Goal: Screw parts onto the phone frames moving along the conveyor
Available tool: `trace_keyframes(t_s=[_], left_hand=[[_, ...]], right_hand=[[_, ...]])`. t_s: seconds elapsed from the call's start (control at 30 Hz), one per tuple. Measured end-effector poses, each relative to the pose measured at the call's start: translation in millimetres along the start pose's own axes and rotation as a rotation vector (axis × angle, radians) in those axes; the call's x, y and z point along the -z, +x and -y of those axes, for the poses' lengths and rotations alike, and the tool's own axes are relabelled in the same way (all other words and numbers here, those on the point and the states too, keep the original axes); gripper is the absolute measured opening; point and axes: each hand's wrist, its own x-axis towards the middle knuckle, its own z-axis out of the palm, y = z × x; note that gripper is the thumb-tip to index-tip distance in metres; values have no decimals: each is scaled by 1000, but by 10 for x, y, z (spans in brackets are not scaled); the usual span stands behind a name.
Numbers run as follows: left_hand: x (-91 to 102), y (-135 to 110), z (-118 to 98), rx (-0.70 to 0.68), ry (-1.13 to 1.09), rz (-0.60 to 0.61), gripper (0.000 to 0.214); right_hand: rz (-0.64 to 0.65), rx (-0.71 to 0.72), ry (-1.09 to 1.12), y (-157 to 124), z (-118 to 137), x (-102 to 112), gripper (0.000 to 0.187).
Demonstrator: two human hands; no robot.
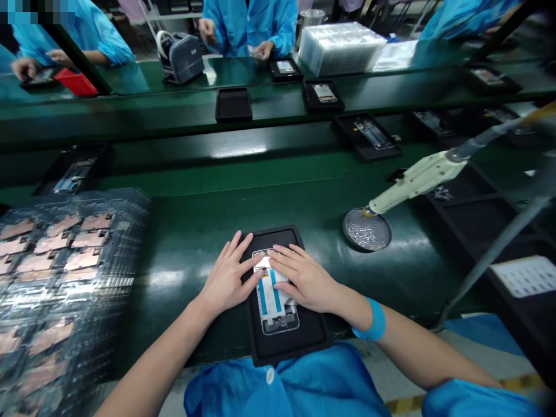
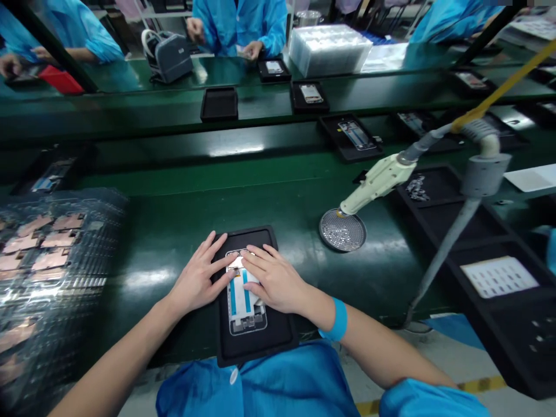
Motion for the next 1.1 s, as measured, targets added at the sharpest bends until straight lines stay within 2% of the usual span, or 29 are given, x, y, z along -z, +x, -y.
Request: trace_keyframes(t_s=[0.07,0.1,0.17,0.23,0.27,0.3,0.33,0.4,0.5,0.57,0.63,0.73,0.9,1.1], left_hand=[[-15,-20,15,-7,-6,-2,38],[-25,-17,25,-5,-9,-7,39],[-55,35,37,7,-18,-17,40],[-101,167,16,13,-23,-12,40],[-131,262,-9,7,-24,-8,40],[-165,369,-43,-2,-24,-1,40],[-202,484,-82,-11,-23,5,41],[-281,699,-162,-24,-24,1,42],[-373,898,-228,-55,-33,-19,42],[-399,933,-218,-87,-38,-17,43],[-402,925,-185,-110,-42,-5,43],[-394,909,-146,-123,-40,5,43],[-406,941,-146,-127,-42,-3,42],[-409,946,-158,-118,-58,-10,42]], right_hand=[[-131,37,58,-37,-16,84,45],[-262,35,74,-68,-30,147,43],[-673,-55,19,-141,-81,305,41],[-1119,-215,-119,-193,-185,482,43],[-1272,-298,-167,-200,-262,570,48],[-1357,-372,-176,-190,-358,653,57],[-1372,-432,-134,-166,-470,732,69],[-1270,-510,77,-85,-714,869,81],[-1076,-499,477,43,-1025,1010,56],[-1070,-464,591,92,-1136,1045,38],[-1150,-442,572,110,-1174,1035,29],[-1245,-456,489,111,-1170,978,25],[-1244,-482,426,137,-1183,920,25],[-1252,-441,449,159,-1207,909,25]])
